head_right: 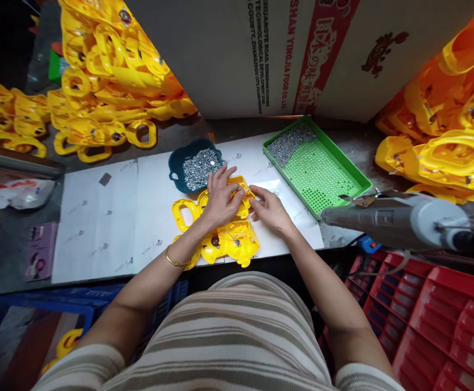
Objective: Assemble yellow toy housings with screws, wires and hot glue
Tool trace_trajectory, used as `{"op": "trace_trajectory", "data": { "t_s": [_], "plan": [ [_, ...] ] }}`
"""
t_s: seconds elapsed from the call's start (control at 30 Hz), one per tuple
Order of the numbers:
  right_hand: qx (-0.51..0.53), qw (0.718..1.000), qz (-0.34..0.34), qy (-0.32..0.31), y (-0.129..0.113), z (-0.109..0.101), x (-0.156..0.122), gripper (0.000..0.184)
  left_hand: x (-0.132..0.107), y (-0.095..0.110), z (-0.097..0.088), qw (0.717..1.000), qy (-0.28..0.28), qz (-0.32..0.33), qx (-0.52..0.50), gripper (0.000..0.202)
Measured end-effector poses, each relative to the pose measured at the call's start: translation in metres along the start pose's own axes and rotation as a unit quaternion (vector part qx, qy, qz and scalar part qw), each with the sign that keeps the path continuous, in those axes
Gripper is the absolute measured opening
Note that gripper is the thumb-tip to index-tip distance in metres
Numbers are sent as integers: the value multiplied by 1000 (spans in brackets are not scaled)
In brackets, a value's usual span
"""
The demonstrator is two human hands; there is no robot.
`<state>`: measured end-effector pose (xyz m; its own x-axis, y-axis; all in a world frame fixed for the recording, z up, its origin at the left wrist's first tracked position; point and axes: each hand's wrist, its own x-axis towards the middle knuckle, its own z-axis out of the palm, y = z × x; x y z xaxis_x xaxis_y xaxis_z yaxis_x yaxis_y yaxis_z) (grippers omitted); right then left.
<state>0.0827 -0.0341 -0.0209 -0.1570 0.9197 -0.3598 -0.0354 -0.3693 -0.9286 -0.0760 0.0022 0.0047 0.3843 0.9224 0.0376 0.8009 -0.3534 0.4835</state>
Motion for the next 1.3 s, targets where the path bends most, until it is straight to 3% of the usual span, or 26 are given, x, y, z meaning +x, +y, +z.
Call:
{"op": "trace_trajectory", "data": {
  "t_s": [0.3,0.5,0.67,0.87,1.0,1.13,1.3],
  "plan": [
    [-14,1000,0,4,-2,-1,-1,52,-1,2,-3,1000,-13,11,20,16],
    [3,1000,-1,21,2,2,3,51,-2,3,2,999,12,2,33,14],
    [47,998,29,-4,-10,4,9,30,-4,-2,4,999,26,18,19,14],
    [65,996,68,5,-16,4,15,40,-5,-1,2,1000,24,17,-7,13],
    [86,994,63,-3,-24,7,8,43,-11,5,-8,999,38,16,-11,15],
    [104,994,21,-23,-39,12,-3,41,-21,11,-25,995,88,48,-13,18],
    [91,994,-20,-60,-60,18,-15,43,-29,22,-59,985,145,89,1,15]
  ]
}}
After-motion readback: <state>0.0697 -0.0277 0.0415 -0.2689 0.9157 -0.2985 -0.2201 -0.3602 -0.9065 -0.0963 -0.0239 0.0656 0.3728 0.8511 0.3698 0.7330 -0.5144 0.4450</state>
